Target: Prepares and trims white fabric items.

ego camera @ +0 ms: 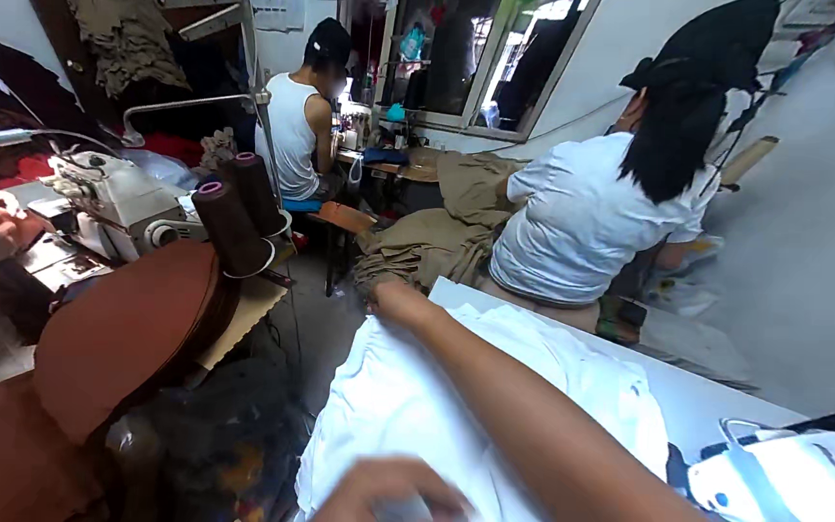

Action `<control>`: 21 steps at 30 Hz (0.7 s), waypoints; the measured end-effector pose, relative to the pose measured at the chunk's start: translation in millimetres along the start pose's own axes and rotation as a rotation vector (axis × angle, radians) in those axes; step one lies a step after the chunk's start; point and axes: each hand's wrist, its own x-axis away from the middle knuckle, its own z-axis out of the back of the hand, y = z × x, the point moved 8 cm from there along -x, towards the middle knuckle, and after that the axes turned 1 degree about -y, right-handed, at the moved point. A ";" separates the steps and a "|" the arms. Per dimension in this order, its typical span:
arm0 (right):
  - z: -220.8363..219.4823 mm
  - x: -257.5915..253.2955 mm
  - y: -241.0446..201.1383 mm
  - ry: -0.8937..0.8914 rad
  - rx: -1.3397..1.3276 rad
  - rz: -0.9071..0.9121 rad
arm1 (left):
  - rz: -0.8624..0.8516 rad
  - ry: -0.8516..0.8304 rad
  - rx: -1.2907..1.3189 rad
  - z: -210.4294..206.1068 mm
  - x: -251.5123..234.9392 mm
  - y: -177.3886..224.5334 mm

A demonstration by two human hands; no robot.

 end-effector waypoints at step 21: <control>55.6 79.5 33.5 0.299 -0.297 0.334 | 0.673 0.605 -0.455 104.5 43.5 -82.5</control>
